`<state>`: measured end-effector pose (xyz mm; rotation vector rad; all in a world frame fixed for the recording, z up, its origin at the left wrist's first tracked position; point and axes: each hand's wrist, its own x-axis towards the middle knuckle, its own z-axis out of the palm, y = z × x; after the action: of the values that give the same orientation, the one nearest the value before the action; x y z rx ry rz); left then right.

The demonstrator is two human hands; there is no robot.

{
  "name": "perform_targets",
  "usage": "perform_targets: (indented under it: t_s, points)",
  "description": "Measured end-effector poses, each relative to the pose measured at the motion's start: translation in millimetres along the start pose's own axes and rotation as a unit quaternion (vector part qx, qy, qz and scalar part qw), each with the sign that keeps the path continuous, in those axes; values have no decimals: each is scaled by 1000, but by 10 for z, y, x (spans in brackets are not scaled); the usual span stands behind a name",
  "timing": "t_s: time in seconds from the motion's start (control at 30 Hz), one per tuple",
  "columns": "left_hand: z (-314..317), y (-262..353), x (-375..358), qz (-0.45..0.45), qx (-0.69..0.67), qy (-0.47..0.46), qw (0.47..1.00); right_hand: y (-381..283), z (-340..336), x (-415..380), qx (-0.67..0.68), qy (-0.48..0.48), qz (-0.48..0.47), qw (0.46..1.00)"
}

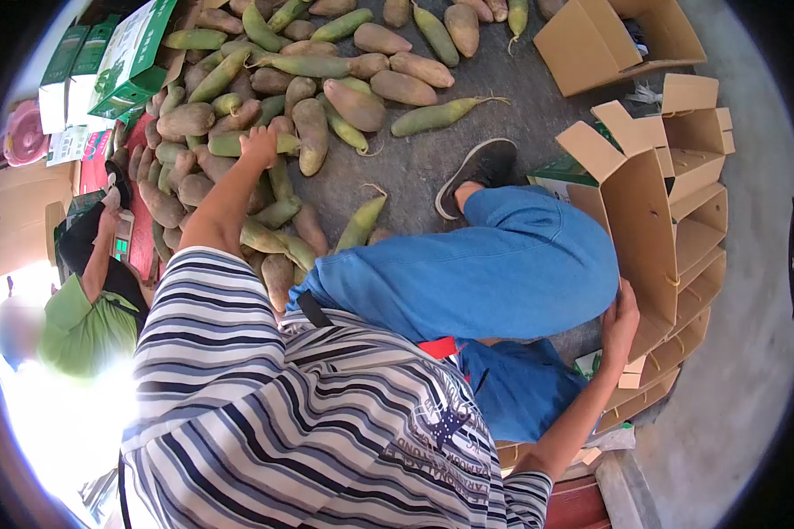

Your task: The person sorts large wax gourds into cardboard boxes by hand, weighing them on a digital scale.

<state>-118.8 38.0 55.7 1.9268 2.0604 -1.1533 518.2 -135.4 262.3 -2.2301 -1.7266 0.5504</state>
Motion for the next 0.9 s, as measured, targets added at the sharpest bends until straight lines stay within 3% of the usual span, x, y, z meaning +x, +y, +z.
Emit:
perform_targets:
  t_s: [0.2, 0.4, 0.6, 0.67, 0.77, 0.9]
  points:
    - [-122, 111, 13, 18, 111, 11, 994, 53, 8, -7, 19, -9, 13, 1000]
    - [214, 102, 142, 29, 68, 127, 989, 88, 28, -10, -7, 8, 1, 1000]
    - [81, 209, -125, 94, 148, 113, 978, -53, -24, 11, 25, -2, 15, 1000]
    - [-242, 407, -433, 95, 108, 4, 990, -85, -47, 25, 13, 2, 13, 1000]
    - [-136, 713, -603, 118, -62, -57, 989, -84, -59, 5, 10, 3, 17, 1000]
    - [-340, 1115, -862, 268, -130, 74, 952, -64, -46, 5, 1, 13, -5, 1000]
